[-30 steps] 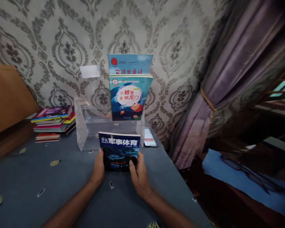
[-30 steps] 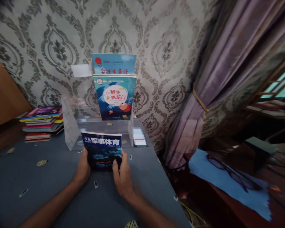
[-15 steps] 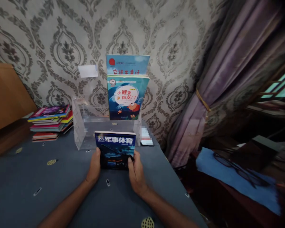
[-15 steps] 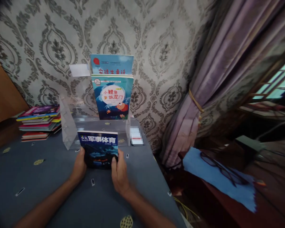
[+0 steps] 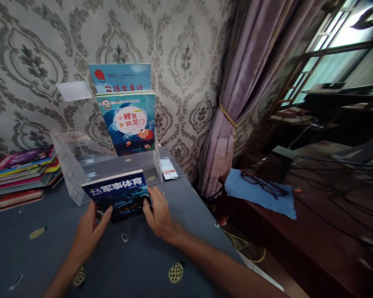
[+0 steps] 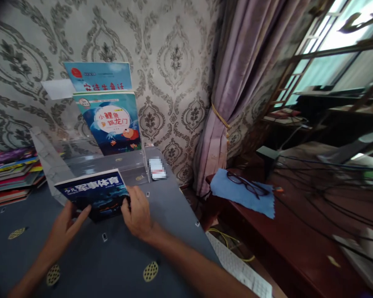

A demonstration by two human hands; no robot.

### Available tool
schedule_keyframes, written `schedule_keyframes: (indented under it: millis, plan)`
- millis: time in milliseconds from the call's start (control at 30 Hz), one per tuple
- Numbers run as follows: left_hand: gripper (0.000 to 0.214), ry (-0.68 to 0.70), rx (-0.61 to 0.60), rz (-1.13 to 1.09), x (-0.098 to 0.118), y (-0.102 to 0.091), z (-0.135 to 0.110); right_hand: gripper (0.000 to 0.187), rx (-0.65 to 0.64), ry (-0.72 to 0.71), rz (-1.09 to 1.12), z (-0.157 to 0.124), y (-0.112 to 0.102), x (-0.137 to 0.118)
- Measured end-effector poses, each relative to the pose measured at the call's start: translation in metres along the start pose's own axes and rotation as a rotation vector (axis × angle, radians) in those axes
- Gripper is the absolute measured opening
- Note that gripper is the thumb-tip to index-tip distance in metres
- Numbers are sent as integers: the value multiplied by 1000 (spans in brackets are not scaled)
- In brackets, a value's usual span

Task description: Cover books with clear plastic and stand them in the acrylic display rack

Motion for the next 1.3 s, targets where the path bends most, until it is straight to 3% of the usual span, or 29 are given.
schedule_keyframes:
  millis: [333,533,700,933,1167,1300]
  plan:
    - [44,145,56,50,4,-3,-3,35,-6,-32,95,8,-1,-3]
    - [38,392,210,58,17,-3,9,46,59,-81,178,17,-8,0]
    - [46,544,234,-15,32,0,15,46,71,-119,218,22,-14,4]
    - [50,537,274,-104,53,-1,31,47,156,-165,227,43,-21,7]
    - [43,577,261,-65,74,11,72,42,225,-206,171,84,-20,14]
    - [38,510,248,-25,77,19,100,30,226,-177,151,110,-20,22]
Point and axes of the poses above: each hand's wrist, its own z-axis towards the middle knuckle, its own y-axis out of the palm, x = y × z, the point moved 7 cm from there along z, towards the middle knuckle, and after that the axes turned 7 degrees about x, right-handed, at the moved point
